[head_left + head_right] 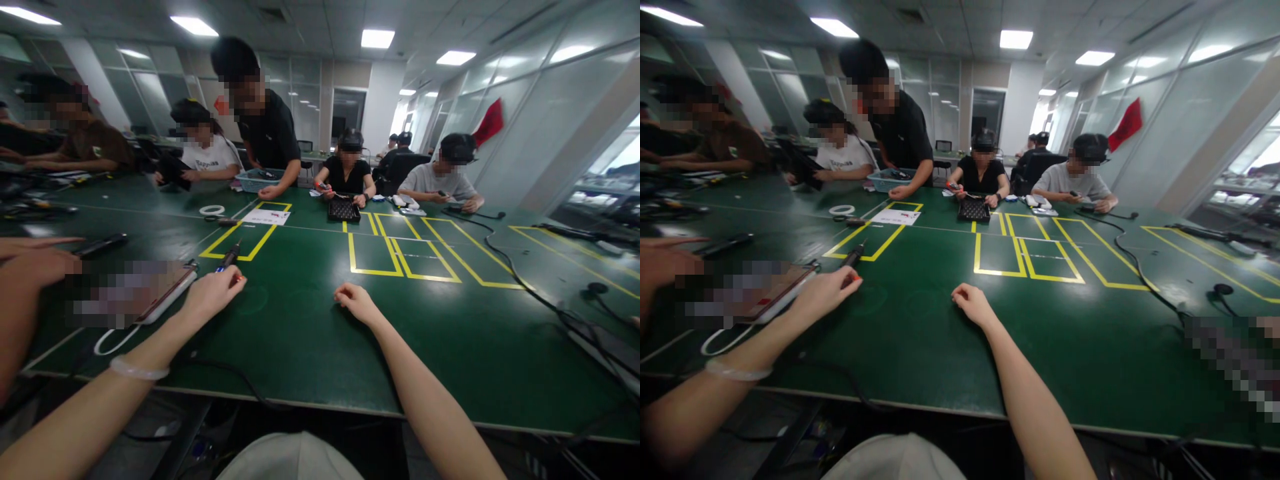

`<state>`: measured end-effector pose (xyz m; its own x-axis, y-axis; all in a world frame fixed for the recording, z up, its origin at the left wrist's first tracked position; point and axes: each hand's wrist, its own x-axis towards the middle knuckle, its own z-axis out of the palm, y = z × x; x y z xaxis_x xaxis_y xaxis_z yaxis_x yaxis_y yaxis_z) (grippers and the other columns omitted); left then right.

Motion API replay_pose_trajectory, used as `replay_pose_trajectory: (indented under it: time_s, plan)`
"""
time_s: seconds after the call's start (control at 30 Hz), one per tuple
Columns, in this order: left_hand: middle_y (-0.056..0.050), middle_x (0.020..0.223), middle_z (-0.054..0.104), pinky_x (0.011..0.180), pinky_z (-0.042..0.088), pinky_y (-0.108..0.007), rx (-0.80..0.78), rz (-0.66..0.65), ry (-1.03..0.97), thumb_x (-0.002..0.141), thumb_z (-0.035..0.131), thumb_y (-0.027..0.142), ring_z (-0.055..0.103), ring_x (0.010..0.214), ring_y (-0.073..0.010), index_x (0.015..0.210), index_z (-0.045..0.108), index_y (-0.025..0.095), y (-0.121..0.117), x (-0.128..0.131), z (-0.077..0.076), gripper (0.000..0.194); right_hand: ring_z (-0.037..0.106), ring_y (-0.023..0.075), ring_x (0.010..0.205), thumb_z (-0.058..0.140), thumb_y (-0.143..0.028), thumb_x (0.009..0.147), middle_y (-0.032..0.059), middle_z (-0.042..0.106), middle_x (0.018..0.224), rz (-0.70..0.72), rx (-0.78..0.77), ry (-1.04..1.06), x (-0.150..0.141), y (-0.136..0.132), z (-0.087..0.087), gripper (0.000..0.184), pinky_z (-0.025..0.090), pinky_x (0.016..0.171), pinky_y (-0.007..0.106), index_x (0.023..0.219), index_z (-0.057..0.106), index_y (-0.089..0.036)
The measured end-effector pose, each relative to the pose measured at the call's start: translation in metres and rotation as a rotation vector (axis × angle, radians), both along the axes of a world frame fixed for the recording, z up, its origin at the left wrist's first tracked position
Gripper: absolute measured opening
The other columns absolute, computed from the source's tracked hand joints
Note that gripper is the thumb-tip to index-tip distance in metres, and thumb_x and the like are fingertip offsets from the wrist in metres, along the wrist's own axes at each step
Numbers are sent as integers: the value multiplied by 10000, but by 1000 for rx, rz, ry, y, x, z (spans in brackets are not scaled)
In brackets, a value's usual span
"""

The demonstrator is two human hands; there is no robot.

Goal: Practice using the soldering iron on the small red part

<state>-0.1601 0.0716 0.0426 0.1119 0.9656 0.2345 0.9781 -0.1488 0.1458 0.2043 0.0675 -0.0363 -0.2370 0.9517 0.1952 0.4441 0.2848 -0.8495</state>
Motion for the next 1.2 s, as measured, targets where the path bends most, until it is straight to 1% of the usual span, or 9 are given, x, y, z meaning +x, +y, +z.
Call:
replay_pose_trajectory:
  time_s: [0.1,0.17,0.27,0.37,0.47,0.57,0.7,0.8,1.2]
  plan:
    - [-37,836,685,680,473,-276,-180,-260,-470,833,498,510,636,713,-165,943,599,184,1,58,0,358,580,106,589,522,-228,819,27,682,773,8,-32,54,0,1,0,140,460,591,229,874,627,-155]
    - [-36,804,664,644,472,-256,-318,-354,-720,823,530,495,616,685,-141,975,619,154,3,100,-4,384,569,97,556,525,-249,821,25,674,759,17,-82,109,0,2,-1,148,439,520,205,883,619,-154]
    - [-44,821,647,607,453,-227,-512,-393,-984,843,517,457,581,685,-113,1082,646,132,8,152,-15,423,549,88,497,523,-299,828,11,645,694,28,-155,204,-1,3,-1,172,379,410,174,871,604,-155]
    - [-64,876,656,628,459,-221,-589,-368,-1108,865,498,402,580,739,-112,1152,640,124,11,179,-33,424,535,86,448,514,-357,841,-8,600,619,38,-214,300,-2,3,0,214,366,356,167,822,579,-154]
    - [-86,969,675,654,477,-242,-555,-398,-1083,850,527,345,599,800,-138,1171,627,121,12,185,-50,404,538,89,424,515,-414,853,-9,591,607,48,-256,362,-4,1,2,266,375,324,171,797,551,-157]
    - [-79,998,684,699,491,-271,-434,-500,-934,823,572,311,616,815,-157,1119,643,137,12,181,-60,351,542,86,419,533,-462,851,-2,601,623,48,-279,387,-5,-1,2,311,384,309,169,790,533,-157]
    - [-57,978,660,788,479,-279,-164,-602,-681,839,566,282,608,868,-162,1038,694,183,9,177,-60,256,543,83,419,586,-491,822,4,616,656,50,-296,373,-6,-2,2,340,387,295,165,811,531,-156]
    - [-54,978,636,785,471,-269,-58,-656,-587,873,529,274,594,873,-157,1045,705,205,4,177,-57,256,530,76,408,614,-482,804,3,622,667,56,-285,357,-5,-1,0,338,376,287,159,836,537,-155]
    - [-46,1007,601,735,493,-245,-173,-686,-710,849,551,238,587,886,-145,1173,624,214,6,173,-61,333,523,82,436,670,-367,763,-35,586,632,123,-194,355,-1,0,-3,273,373,317,160,885,536,-163]
